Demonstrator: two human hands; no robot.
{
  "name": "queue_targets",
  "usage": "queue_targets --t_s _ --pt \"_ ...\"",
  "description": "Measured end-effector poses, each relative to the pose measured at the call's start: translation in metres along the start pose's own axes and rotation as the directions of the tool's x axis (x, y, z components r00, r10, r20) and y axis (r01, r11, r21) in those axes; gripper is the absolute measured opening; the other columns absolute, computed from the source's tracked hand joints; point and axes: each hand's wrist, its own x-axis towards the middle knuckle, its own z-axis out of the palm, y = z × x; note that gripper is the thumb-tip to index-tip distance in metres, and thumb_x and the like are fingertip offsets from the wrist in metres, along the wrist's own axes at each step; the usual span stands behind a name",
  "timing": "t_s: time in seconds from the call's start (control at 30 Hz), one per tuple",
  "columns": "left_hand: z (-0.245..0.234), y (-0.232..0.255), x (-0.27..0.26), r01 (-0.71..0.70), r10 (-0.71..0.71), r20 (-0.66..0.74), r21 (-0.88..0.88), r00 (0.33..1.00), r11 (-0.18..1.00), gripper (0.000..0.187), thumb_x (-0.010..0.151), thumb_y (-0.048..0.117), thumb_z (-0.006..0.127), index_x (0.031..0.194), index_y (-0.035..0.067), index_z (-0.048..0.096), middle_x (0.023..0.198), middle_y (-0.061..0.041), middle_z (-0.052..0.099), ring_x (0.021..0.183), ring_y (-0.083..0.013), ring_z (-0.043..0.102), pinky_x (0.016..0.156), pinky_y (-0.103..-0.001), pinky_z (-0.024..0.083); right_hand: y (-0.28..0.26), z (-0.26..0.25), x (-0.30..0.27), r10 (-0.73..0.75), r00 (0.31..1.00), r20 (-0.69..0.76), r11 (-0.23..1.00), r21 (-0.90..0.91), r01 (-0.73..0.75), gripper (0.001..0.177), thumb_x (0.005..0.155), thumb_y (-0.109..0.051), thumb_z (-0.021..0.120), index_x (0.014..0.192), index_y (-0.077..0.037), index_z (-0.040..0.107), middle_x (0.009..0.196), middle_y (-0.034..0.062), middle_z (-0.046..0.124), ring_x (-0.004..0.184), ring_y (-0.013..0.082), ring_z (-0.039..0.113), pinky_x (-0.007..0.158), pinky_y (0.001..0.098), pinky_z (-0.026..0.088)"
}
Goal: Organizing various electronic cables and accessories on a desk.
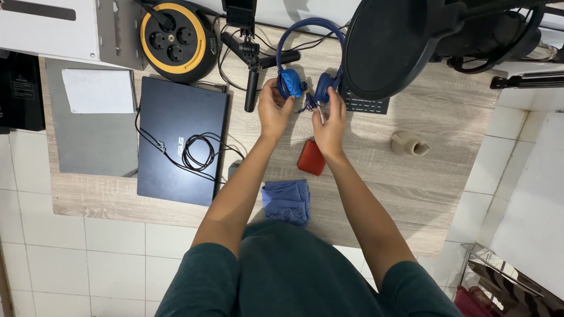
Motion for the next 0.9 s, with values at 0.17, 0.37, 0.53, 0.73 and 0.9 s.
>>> queue_targets --t_s 0.17,0.37,0.53,0.73,0.9 --pt "-0.004 -0.005 -0.003 0.060 -0.058 0.033 -0.051 0.998 0.997 0.059 0.085 0.005 0.083 0.136 0.002 0.053 0.101 -0.007 0.063 0.080 -0.0117 0.063 0.073 -0.026 0.056 -0.001 -0.003 0.001 0.115 0.993 0.021 0.991 0.073 -0.116 0.073 0.096 0.000 0.069 0.159 -0.013 0.034 0.146 0.0180 0.048 0.120 0.0256 0.065 0.088 0.0327 0.063" --pt "-0.009 -0.024 -0.010 0.078 -0.073 0.056 -0.112 0.996 0.991 0.065 0.084 0.006 0.083 0.140 0.000 0.049 0.109 -0.008 0.061 0.083 -0.0122 0.065 0.075 -0.026 0.057 -0.003 0.000 -0.006 0.144 0.988 0.048 0.985 0.094 -0.148 0.073 0.095 -0.002 0.068 0.158 -0.011 0.033 0.147 0.0183 0.045 0.117 0.0243 0.065 0.085 0.0318 0.062" --pt "-0.021 -0.034 -0.022 0.090 -0.087 0.060 -0.051 0.994 0.995 0.061 0.086 0.006 0.080 0.140 0.000 0.051 0.110 -0.009 0.061 0.081 -0.0130 0.065 0.074 -0.027 0.058 0.002 0.002 -0.016 0.099 0.994 0.046 0.992 0.078 -0.102 0.071 0.096 -0.001 0.068 0.158 -0.009 0.035 0.150 0.0186 0.041 0.121 0.0257 0.062 0.087 0.0320 0.062" --pt "-0.050 -0.045 -0.076 0.011 -0.013 0.082 0.024 0.997 1.000 0.043 0.088 0.001 0.074 0.129 0.001 0.059 0.110 -0.012 0.063 0.081 -0.0176 0.066 0.072 -0.031 0.057 -0.015 0.006 -0.043 0.083 0.993 0.083 0.992 0.084 -0.090 0.066 0.094 0.000 0.069 0.154 -0.009 0.042 0.145 0.0155 0.044 0.116 0.0240 0.062 0.085 0.0305 0.061" --pt "-0.090 -0.047 -0.148 0.067 -0.060 0.152 -0.042 0.987 0.997 0.029 0.091 0.001 0.069 0.120 0.001 0.064 0.107 -0.012 0.063 0.086 -0.0171 0.068 0.071 -0.030 0.058 -0.020 0.025 -0.084 0.003 0.960 0.278 0.989 0.141 -0.044 0.052 0.090 0.000 0.069 0.141 -0.007 0.057 0.125 0.0139 0.059 0.101 0.0179 0.071 0.074 0.0285 0.060"
